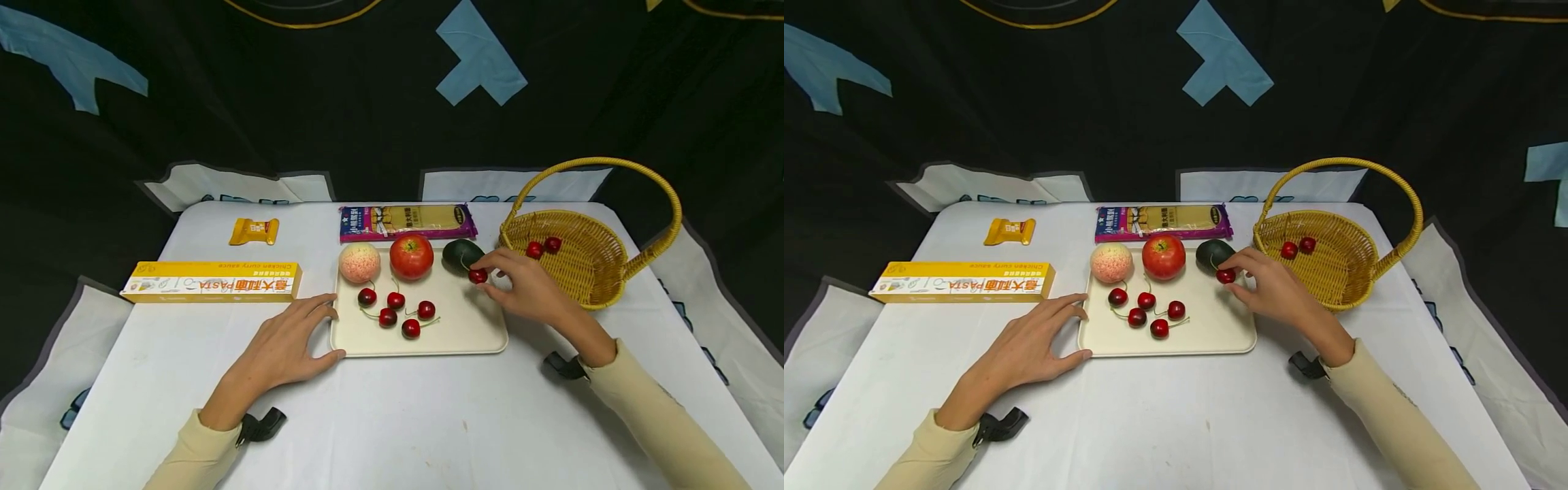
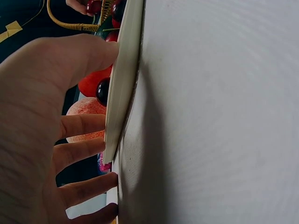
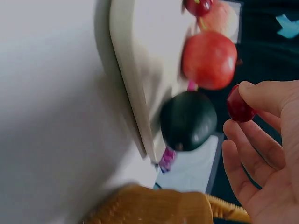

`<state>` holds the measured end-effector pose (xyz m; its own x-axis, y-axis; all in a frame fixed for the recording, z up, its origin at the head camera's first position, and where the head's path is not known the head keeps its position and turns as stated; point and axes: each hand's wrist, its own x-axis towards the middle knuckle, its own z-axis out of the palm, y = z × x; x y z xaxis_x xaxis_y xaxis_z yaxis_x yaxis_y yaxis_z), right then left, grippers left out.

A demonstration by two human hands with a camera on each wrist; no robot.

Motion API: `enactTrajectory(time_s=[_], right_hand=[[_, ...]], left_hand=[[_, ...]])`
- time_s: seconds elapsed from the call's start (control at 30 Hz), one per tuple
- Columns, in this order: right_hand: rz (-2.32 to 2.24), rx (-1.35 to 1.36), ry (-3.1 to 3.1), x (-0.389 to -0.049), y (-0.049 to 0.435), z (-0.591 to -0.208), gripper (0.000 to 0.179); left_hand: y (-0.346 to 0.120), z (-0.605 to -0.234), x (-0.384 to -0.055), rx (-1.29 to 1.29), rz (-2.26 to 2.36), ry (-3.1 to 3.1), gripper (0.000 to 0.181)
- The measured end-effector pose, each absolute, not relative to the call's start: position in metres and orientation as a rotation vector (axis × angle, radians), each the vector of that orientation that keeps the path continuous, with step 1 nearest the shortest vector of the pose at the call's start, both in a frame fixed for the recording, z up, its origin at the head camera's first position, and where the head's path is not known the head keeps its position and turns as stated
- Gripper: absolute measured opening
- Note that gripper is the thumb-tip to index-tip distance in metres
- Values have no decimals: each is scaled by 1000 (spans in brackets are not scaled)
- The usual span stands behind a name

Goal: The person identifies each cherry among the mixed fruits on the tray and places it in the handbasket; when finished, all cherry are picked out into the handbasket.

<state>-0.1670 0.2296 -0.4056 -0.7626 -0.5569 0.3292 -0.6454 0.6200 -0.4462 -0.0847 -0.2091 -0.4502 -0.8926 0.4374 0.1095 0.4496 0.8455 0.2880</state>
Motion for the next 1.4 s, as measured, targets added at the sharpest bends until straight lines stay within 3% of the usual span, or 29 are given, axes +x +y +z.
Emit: enactTrajectory(time_s=[0.93, 1.4], right_hand=[[870, 442, -2782, -183, 327, -399, 38], [804, 402, -2922, -202, 353, -414, 37]], left_hand=[[-208, -449, -84, -716, -473, -2989, 62], [-208, -451, -84, -716, -477, -2981, 61]])
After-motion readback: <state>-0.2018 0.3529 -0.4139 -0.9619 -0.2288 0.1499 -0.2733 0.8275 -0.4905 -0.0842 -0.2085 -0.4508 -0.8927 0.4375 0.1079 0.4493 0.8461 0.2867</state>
